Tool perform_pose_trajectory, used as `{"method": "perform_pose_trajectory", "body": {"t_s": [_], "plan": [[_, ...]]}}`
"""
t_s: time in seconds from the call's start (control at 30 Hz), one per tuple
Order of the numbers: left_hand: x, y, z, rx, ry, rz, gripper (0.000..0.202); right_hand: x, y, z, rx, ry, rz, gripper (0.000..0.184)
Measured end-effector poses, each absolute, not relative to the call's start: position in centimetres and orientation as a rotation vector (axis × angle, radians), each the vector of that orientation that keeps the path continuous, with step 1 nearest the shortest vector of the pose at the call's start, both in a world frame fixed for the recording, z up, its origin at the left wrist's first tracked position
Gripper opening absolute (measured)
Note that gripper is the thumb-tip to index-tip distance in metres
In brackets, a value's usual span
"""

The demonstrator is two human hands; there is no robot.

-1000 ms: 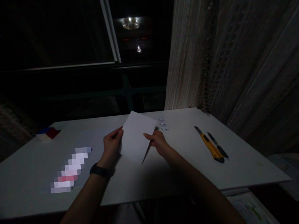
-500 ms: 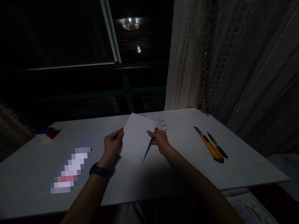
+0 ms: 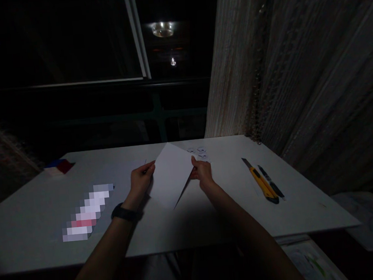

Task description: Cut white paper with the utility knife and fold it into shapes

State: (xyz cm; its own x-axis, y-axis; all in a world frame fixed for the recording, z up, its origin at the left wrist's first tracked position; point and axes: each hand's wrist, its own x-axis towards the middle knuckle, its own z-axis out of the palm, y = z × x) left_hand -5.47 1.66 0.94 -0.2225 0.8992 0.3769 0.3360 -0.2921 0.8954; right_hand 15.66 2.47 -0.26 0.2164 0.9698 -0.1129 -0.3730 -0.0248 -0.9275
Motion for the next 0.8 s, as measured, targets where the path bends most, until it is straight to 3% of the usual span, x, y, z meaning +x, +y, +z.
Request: {"method": "perform_pose_trajectory", "body": {"t_s": [0.3, 0.53, 0.7, 0.8], "plan": [[-5.6, 1.9, 0.6, 1.603, 1.459, 1.502, 0.029, 16.1, 3.1, -0.7, -1.103, -0.719, 1.146, 0.028], [-5.6, 1.8, 0.8, 1.583, 1.472, 1.559, 0.027, 15.9, 2.6, -0.3, -1.128, -0.73, 1.212, 0.045], [-5.8, 1.9, 0.8, 1.526, 1.478, 1.663, 0.029, 14.8, 1.8, -0.1, -1.107, -0.962, 1.337, 0.031], [-5.7, 1.9, 0.8, 1.466, 1.455, 1.681, 0.031, 14.2, 1.6, -0.3, -1.139, -1.0, 1.328, 0.031]]}}
